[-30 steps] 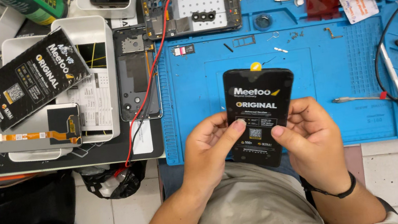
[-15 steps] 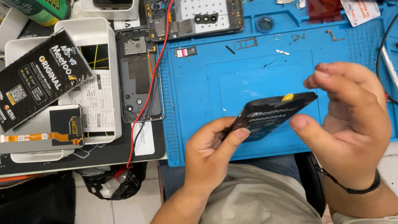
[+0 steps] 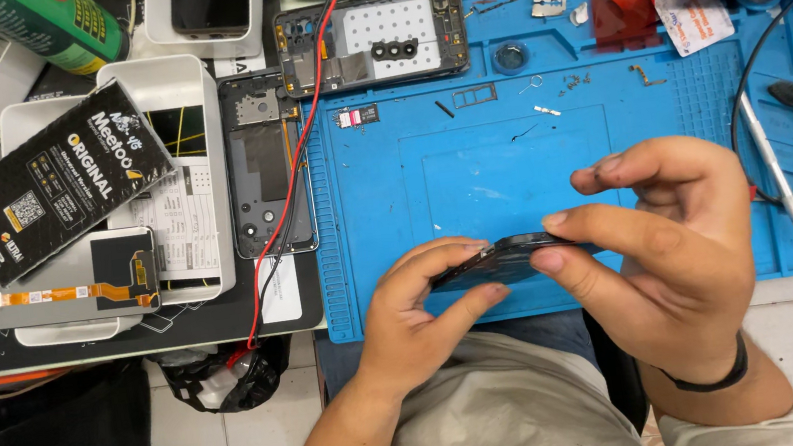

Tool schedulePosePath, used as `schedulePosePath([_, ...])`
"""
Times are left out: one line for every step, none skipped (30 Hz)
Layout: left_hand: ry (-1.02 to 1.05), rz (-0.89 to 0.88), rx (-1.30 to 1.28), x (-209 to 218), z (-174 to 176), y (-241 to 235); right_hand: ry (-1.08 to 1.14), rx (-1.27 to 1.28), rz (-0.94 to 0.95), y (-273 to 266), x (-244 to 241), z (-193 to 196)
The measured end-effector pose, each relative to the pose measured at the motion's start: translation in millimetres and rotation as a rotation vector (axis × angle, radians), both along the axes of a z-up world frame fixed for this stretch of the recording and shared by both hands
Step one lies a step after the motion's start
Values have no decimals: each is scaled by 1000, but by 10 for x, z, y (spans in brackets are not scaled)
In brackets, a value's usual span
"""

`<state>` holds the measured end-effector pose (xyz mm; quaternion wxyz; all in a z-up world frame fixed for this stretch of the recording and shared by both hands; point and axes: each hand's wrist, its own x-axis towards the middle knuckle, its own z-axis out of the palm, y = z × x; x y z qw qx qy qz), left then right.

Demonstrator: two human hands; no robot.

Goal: The person scrapes adhesive residue from a smartphone back cover using a metal tool, then places a new battery into the phone chassis and aligns the back cover. The person handles the phone, battery, and back cover throughout the process.

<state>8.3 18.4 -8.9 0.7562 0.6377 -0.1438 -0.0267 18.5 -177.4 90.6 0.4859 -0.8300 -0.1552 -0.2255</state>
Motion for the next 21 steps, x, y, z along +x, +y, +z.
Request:
schedulePosePath([25, 5, 45, 7, -10, -6, -8, -2, 10, -4, -4, -5])
schedulePosePath([50, 9, 91, 6, -22, -8, -21, -10, 1, -3, -9, -18])
schedulePosePath([84, -1, 31, -5, -34, -13, -34, -18, -6, -9, -12, -35])
schedulePosePath([118, -11, -30, -18, -47, -22, -52, -34, -32, -8, -12, -67])
schedulePosePath([152, -20, -90, -28, -59, -36, -43, 16, -30, -10, -20, -108])
schedulePosePath([195, -50, -190, -33, -70, -41, -35, 67, -28, -15, -31, -159])
schedulePosePath([238, -74, -292, -41, -76, -48, 4, 183, 7, -13, -45, -226])
schedulePosePath([280, -98, -394, -49, -79, -50, 45, 299, 41, -5, -67, -302])
schedulePosePath([272, -71, -424, -49, -81, -46, 119, 363, 103, 15, -75, -388])
schedulePosePath([262, -45, -454, -43, -85, -60, 195, 425, 166, 31, -100, -471])
schedulePosePath([254, -17, -486, -44, -92, -83, 276, 483, 228, 30, -134, -555])
schedulePosePath([255, -12, -519, -44, -97, -97, 362, 521, 249, 31, -169, -643])
schedulePosePath([257, -12, -550, -45, -100, -107, 449, 559, 264, 33, -218, -726])
schedulePosePath([259, -13, -580, -49, -96, -119, 537, 595, 278, 12, -262, -788])
schedulePosePath([277, -35, -585, -38, -82, -118, 553, 591, 238, -12, -295, -831])
schedulePosePath([295, -57, -590, -26, -66, -119, 569, 587, 199, -34, -317, -867])
schedulePosePath([318, -80, -598, -36, -51, -126, 589, 580, 155, -58, -345, -897])
schedulePosePath([294, -60, -593, -47, -36, -144, 591, 624, 167, -81, -360, -922])
schedulePosePath([269, -48, -589, -50, -19, -171, 588, 667, 173, -110, -370, -933])
schedulePosePath([243, -35, -586, -51, -2, -179, 585, 709, 179, -130, -373, -942])
schedulePosePath([236, -14, -525, -47, 13, -170, 566, 730, 173, -141, -384, -946])
